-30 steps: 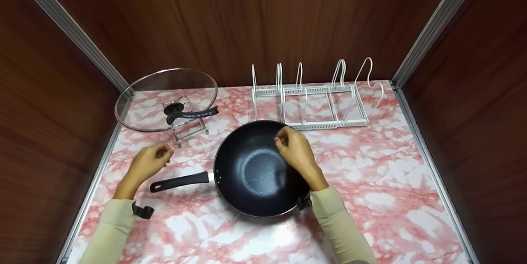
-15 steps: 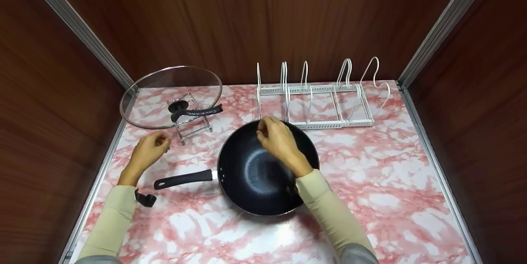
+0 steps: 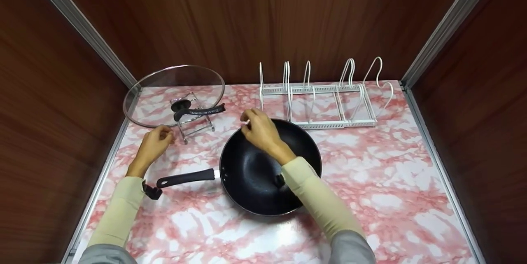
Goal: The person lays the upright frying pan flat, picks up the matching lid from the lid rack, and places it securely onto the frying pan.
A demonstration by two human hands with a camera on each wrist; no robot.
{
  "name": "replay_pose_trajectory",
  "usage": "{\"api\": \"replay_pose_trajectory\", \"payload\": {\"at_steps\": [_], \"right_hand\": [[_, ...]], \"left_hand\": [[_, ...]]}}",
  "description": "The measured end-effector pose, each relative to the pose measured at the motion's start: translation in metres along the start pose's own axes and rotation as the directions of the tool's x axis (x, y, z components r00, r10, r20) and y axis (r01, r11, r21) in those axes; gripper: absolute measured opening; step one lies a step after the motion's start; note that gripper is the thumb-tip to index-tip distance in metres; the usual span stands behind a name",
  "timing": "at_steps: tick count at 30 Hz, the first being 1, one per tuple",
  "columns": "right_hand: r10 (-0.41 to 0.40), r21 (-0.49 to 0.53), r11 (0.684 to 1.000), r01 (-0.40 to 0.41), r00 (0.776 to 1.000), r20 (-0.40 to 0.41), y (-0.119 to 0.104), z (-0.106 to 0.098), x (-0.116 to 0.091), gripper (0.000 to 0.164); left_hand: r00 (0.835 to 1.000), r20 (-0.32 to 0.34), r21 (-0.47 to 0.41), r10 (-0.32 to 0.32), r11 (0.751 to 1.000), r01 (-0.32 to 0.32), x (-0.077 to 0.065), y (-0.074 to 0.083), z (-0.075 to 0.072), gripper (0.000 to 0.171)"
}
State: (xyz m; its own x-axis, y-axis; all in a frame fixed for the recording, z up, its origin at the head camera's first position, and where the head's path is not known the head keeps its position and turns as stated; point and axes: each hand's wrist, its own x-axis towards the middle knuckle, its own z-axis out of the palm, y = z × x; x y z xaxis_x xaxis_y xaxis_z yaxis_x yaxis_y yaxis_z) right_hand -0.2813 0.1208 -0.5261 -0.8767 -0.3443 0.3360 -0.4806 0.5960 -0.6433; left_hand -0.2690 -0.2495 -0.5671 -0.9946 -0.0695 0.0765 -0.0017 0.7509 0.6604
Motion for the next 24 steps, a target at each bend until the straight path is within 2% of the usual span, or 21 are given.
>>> {"api": "replay_pose_trajectory", "payload": {"at_steps": [5,13,24], "right_hand": [[-0.021,-0.020,1.000,0.021,1.000,0.011,-0.004,0.009,0.009,0.019],[-0.110,-0.067,0.992,0.108,0.993,-0.037,-0.007,0.025,0.020,0.020],[-0.176,-0.112,0.979,0.170,0.983,-0.048,-0.010,0.034,0.037,0.027]], "left_hand": [[1.000,-0.001,-0.014,-0.007,1.000,0.007,0.006,-0.004,0.004,0.027],[1.000,0.000,-0.008,-0.024,1.000,0.024,0.010,-0.009,0.008,0.027],[0.999,0.052,0.007,0.003,1.000,-0.003,0.018,-0.012,0.002,0.031]]}}
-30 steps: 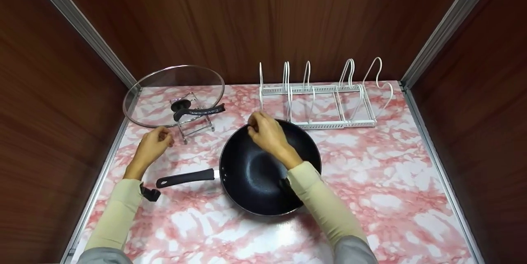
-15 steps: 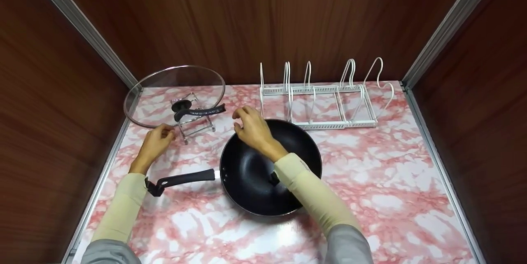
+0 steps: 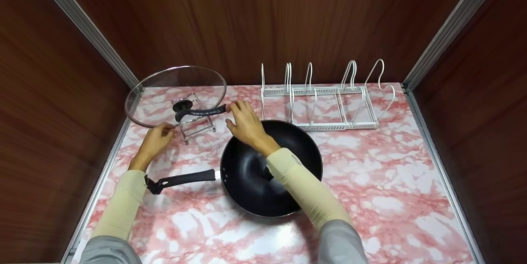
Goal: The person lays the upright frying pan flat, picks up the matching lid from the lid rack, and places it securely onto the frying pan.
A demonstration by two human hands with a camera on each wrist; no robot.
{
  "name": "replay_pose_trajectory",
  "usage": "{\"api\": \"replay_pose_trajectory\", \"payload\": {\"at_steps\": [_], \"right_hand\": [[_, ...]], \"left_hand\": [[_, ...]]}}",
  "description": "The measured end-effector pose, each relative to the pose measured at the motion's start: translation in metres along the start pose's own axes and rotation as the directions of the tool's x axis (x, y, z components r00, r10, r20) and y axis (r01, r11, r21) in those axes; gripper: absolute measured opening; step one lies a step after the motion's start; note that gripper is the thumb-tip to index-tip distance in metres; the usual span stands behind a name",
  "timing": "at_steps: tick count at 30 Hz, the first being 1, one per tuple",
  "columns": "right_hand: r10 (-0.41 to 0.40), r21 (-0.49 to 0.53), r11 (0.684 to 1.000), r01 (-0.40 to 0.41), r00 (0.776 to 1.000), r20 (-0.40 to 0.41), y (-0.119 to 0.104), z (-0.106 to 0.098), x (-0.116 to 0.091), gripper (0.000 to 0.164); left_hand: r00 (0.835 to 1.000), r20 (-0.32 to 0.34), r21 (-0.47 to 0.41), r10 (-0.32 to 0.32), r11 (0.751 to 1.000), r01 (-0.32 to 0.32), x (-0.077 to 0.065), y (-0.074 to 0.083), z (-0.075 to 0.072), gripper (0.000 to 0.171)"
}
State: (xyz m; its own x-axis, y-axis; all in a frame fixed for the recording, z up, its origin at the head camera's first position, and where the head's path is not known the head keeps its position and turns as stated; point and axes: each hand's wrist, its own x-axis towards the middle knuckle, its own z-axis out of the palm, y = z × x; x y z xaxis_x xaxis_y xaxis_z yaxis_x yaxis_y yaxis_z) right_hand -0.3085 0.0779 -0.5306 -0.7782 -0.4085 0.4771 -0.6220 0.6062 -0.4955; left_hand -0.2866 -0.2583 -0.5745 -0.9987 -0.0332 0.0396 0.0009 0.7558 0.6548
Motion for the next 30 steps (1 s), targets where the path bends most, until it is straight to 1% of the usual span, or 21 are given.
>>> {"api": "replay_pose_trajectory", "payload": {"at_steps": [7,10,15,19,25,30], "right_hand": [[-0.068,-0.032,0.997,0.067,0.997,-0.024,-0.006,0.005,0.012,0.030],[-0.080,-0.047,0.996,0.079,0.996,-0.026,-0.008,0.007,0.016,0.031],[-0.076,-0.079,0.994,0.075,0.997,-0.011,-0.012,0.010,0.023,0.035],[-0.075,-0.113,0.991,0.077,0.997,0.018,-0.014,0.012,0.028,0.039],[-0.110,-0.150,0.982,0.117,0.993,0.050,-0.015,0.017,0.035,0.041],[-0.129,-0.173,0.975,0.138,0.990,0.063,-0.016,0.023,0.038,0.042]], "left_hand": [[0.999,0.033,0.025,0.039,0.999,-0.039,0.003,-0.003,-0.009,0.031],[0.998,0.031,0.047,0.053,0.997,-0.054,0.004,-0.004,-0.012,0.029],[0.997,0.036,0.069,0.064,0.995,-0.066,0.008,-0.001,-0.013,0.028],[0.996,0.058,0.078,0.064,0.995,-0.068,0.009,0.003,-0.013,0.030],[0.991,0.126,0.077,0.041,0.996,-0.051,0.013,0.011,-0.009,0.033],[0.987,0.148,0.071,0.056,0.995,-0.067,0.016,0.012,-0.005,0.031]]}}
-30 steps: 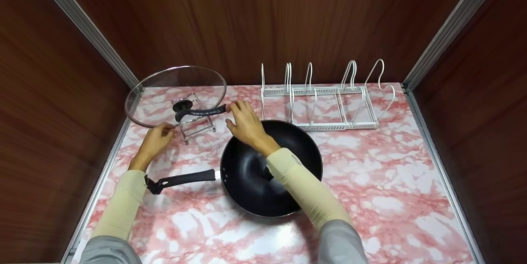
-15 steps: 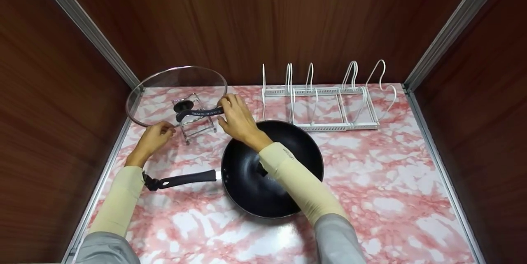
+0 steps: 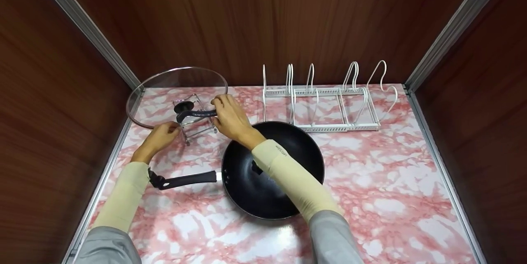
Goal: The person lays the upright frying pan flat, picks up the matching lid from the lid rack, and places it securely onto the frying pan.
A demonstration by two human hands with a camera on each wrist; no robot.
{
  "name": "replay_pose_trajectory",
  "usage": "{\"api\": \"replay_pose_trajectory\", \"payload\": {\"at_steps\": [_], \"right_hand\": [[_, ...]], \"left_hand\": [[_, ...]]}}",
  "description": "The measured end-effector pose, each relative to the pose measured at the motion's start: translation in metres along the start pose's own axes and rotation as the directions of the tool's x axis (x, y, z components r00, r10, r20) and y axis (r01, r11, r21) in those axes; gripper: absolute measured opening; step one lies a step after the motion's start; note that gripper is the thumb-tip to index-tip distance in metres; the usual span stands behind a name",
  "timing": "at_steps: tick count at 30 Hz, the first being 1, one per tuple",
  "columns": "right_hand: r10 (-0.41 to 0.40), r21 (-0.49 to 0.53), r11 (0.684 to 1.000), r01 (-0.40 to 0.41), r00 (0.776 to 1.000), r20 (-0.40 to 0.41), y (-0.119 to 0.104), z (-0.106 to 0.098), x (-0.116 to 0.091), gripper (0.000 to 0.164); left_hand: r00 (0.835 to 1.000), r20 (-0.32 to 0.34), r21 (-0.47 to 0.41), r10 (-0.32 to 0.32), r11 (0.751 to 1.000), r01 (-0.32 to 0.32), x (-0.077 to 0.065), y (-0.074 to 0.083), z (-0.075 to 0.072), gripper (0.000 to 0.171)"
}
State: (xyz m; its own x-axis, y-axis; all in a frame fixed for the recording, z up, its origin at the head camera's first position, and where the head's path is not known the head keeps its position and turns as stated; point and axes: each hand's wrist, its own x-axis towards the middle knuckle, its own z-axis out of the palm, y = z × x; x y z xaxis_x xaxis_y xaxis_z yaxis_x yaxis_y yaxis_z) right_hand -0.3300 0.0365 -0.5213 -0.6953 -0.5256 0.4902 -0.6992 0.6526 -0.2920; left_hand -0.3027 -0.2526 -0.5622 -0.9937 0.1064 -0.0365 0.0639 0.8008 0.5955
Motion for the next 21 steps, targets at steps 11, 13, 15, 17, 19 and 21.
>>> {"api": "replay_pose_trajectory", "payload": {"at_steps": [11,13,15,17,19,21], "right_hand": [[-0.030,-0.051,0.998,0.031,0.999,0.025,0.000,0.010,0.004,0.043],[-0.032,-0.050,0.998,0.034,0.999,0.042,0.000,0.011,0.003,0.044],[-0.041,-0.048,0.998,0.043,0.998,0.055,0.000,0.013,0.002,0.043],[-0.054,-0.048,0.997,0.057,0.996,0.065,0.000,0.014,0.001,0.042],[-0.067,-0.053,0.996,0.071,0.995,0.068,-0.001,0.015,0.001,0.041],[-0.082,-0.077,0.993,0.087,0.994,0.066,-0.002,0.017,0.001,0.040]], "left_hand": [[1.000,-0.008,-0.010,-0.004,1.000,0.004,0.005,0.002,0.008,0.024],[1.000,-0.003,-0.016,-0.006,1.000,0.006,0.006,0.002,0.009,0.024],[1.000,0.000,-0.020,-0.005,1.000,0.005,0.006,0.002,0.009,0.024],[1.000,0.004,-0.028,-0.006,1.000,0.006,0.007,0.001,0.009,0.024],[1.000,0.003,-0.029,-0.007,1.000,0.007,0.007,0.001,0.009,0.025],[1.000,0.005,-0.031,-0.007,0.999,0.007,0.007,0.000,0.009,0.025]]}}
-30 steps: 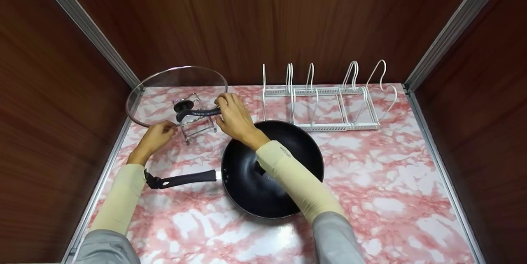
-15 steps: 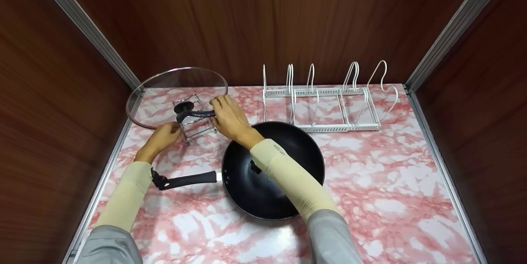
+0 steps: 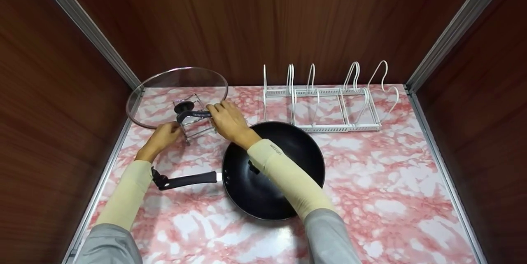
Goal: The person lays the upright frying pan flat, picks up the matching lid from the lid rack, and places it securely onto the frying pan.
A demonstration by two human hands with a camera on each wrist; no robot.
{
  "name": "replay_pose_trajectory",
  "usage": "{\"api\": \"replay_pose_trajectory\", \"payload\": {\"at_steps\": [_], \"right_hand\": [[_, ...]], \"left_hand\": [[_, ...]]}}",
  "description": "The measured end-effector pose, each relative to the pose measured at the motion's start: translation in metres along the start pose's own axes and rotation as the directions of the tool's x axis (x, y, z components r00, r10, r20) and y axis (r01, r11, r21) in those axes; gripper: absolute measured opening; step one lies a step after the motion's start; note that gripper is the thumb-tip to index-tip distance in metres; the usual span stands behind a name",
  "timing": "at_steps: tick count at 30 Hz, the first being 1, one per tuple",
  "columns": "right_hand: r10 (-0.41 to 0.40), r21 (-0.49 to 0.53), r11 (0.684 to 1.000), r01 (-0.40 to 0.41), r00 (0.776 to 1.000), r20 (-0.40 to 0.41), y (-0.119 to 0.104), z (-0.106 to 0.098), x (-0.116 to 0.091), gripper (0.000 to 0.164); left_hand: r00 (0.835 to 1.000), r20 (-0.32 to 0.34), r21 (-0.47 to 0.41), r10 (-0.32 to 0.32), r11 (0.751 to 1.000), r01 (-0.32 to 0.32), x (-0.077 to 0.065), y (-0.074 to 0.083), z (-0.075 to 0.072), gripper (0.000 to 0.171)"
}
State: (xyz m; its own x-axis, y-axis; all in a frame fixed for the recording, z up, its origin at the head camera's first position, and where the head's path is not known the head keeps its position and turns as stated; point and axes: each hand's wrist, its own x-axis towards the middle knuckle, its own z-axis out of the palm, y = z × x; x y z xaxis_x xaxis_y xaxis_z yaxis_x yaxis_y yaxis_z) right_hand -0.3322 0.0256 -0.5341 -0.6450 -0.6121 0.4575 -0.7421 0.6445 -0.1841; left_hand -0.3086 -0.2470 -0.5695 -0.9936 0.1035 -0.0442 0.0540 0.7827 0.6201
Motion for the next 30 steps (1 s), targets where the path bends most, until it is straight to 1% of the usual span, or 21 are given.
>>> {"api": "replay_pose_trajectory", "payload": {"at_steps": [5,9,18,25,30], "right_hand": [[-0.055,-0.088,0.995,0.053,0.998,-0.020,-0.004,0.004,0.004,0.028],[-0.082,-0.147,0.986,0.079,0.997,-0.009,-0.007,0.007,0.008,0.021],[-0.078,-0.198,0.977,0.079,0.997,0.014,-0.010,0.008,0.014,0.021],[-0.051,-0.245,0.968,0.060,0.998,0.043,-0.013,0.011,0.017,0.014],[-0.024,-0.243,0.969,0.037,0.998,0.057,-0.015,0.012,0.019,0.012]], "left_hand": [[1.000,-0.017,0.029,0.020,0.999,-0.019,0.000,-0.001,0.000,0.025],[0.999,-0.032,0.059,0.026,0.998,-0.024,0.001,0.000,-0.001,0.027],[0.999,-0.044,0.071,0.019,0.997,-0.016,0.004,0.002,-0.002,0.028],[0.999,-0.042,0.083,0.011,0.996,-0.007,0.005,0.000,0.000,0.027],[0.999,-0.036,0.076,0.004,0.997,-0.001,0.006,0.000,0.000,0.028]]}}
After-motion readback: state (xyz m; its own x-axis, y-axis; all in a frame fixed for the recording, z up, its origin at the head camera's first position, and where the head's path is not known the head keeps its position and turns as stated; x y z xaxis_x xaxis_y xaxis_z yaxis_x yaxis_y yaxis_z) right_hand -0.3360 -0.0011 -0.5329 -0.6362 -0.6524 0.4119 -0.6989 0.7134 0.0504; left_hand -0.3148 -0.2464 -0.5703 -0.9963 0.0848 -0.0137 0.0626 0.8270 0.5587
